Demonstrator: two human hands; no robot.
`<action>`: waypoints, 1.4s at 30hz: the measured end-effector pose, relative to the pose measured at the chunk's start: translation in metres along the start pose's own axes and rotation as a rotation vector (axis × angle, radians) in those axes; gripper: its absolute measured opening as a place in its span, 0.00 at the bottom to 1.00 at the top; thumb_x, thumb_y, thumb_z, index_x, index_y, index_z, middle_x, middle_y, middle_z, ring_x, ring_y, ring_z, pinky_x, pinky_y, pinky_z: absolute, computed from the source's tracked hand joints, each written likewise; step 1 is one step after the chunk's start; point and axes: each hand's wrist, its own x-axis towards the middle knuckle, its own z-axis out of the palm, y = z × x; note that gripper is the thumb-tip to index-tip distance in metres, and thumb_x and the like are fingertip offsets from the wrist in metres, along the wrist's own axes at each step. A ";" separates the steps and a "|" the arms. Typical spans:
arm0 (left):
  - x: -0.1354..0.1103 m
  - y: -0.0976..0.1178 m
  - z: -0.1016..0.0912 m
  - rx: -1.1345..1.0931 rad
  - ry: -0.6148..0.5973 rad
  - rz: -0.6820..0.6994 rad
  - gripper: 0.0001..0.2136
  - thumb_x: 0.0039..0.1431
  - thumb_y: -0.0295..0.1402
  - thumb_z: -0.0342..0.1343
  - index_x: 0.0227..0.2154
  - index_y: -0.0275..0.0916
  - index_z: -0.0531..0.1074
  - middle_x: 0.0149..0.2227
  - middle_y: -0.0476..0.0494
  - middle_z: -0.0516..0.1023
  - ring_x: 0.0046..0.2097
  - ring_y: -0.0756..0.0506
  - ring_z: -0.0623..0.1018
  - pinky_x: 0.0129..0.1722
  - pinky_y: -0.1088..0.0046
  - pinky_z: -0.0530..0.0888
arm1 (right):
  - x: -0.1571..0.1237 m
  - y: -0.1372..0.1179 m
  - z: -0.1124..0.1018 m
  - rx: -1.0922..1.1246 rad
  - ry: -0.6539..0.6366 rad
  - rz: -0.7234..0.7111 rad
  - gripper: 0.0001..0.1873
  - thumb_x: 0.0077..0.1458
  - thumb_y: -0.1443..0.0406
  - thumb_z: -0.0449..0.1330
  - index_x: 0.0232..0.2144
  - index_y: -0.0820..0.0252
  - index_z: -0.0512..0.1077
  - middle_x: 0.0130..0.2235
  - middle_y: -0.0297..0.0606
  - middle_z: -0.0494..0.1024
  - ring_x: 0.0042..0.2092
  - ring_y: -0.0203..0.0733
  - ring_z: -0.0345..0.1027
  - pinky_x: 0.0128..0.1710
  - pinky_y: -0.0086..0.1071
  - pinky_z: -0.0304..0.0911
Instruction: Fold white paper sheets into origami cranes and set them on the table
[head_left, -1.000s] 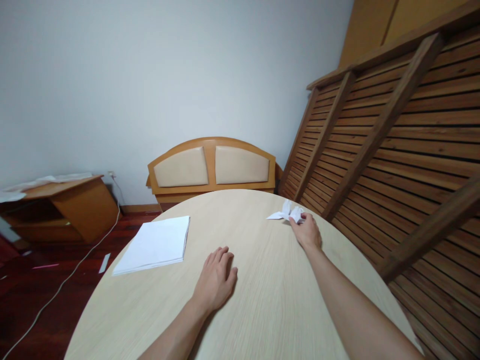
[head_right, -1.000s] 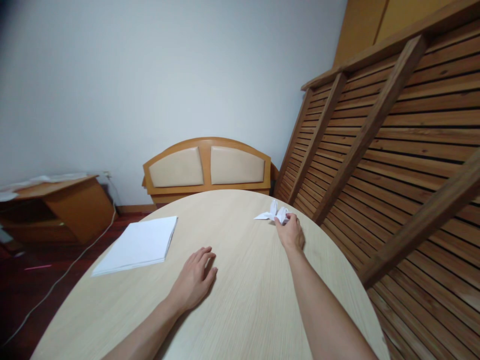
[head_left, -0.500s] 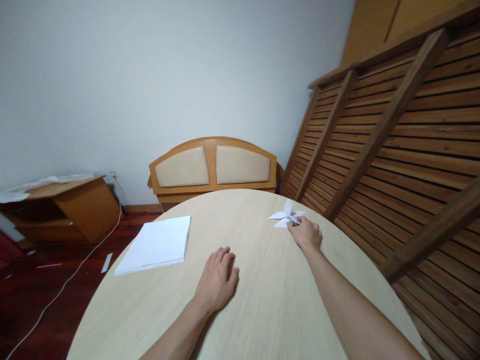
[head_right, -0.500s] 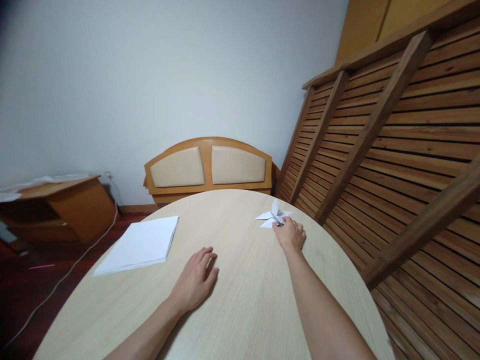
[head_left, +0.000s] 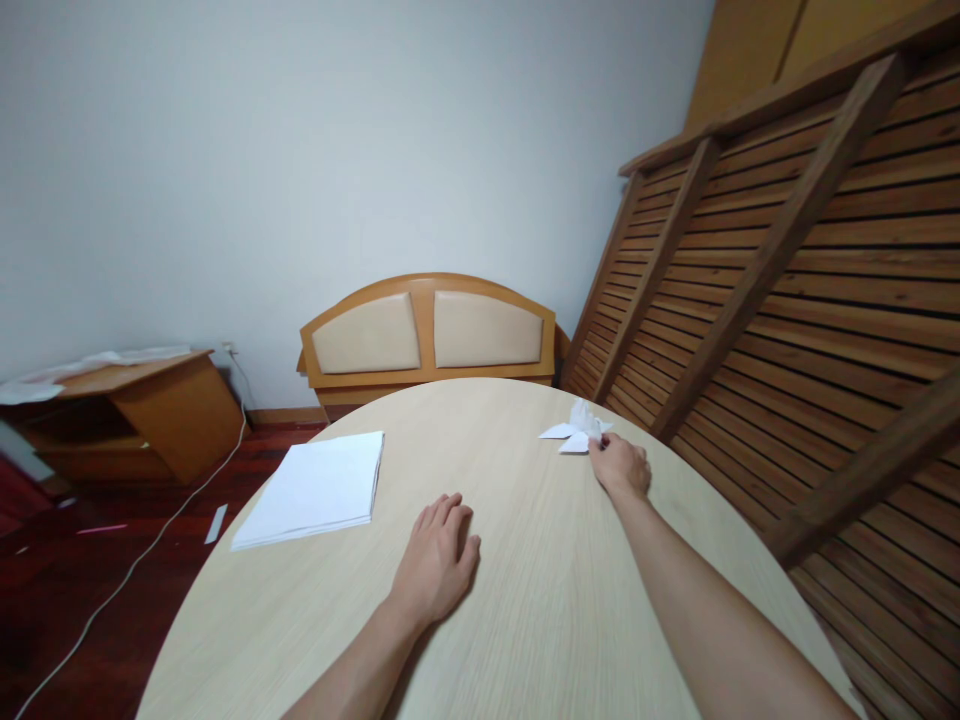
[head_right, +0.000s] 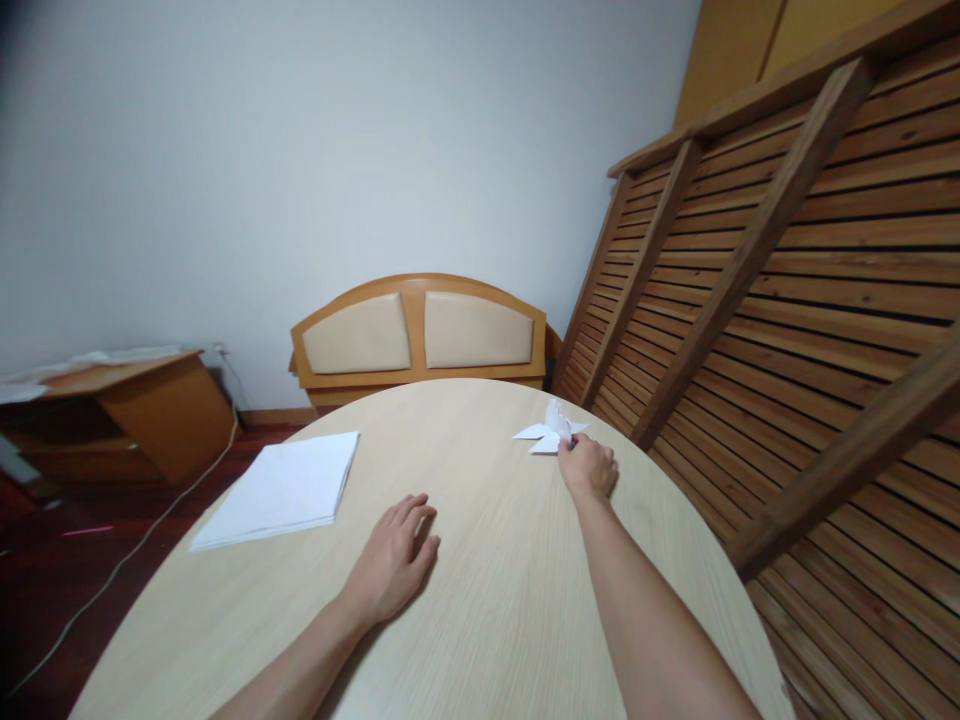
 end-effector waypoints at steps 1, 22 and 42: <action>0.000 0.000 0.000 0.000 0.000 0.000 0.13 0.64 0.33 0.50 0.50 0.38 0.70 0.58 0.35 0.71 0.62 0.36 0.68 0.61 0.50 0.64 | 0.001 0.000 0.000 0.002 0.000 0.002 0.20 0.60 0.53 0.53 0.45 0.55 0.78 0.43 0.49 0.80 0.48 0.59 0.69 0.43 0.45 0.65; 0.000 -0.001 0.000 0.011 -0.008 0.001 0.13 0.65 0.33 0.50 0.50 0.37 0.70 0.59 0.35 0.71 0.62 0.36 0.67 0.62 0.51 0.64 | 0.008 -0.002 0.006 -0.061 -0.035 -0.021 0.26 0.54 0.47 0.59 0.45 0.58 0.77 0.47 0.51 0.78 0.51 0.60 0.68 0.46 0.47 0.65; 0.002 0.002 -0.001 0.029 -0.046 -0.017 0.14 0.65 0.33 0.49 0.50 0.36 0.70 0.59 0.35 0.70 0.62 0.36 0.66 0.63 0.51 0.63 | 0.010 -0.004 0.006 -0.041 -0.013 -0.002 0.26 0.57 0.48 0.57 0.47 0.60 0.76 0.48 0.51 0.78 0.50 0.60 0.69 0.45 0.46 0.65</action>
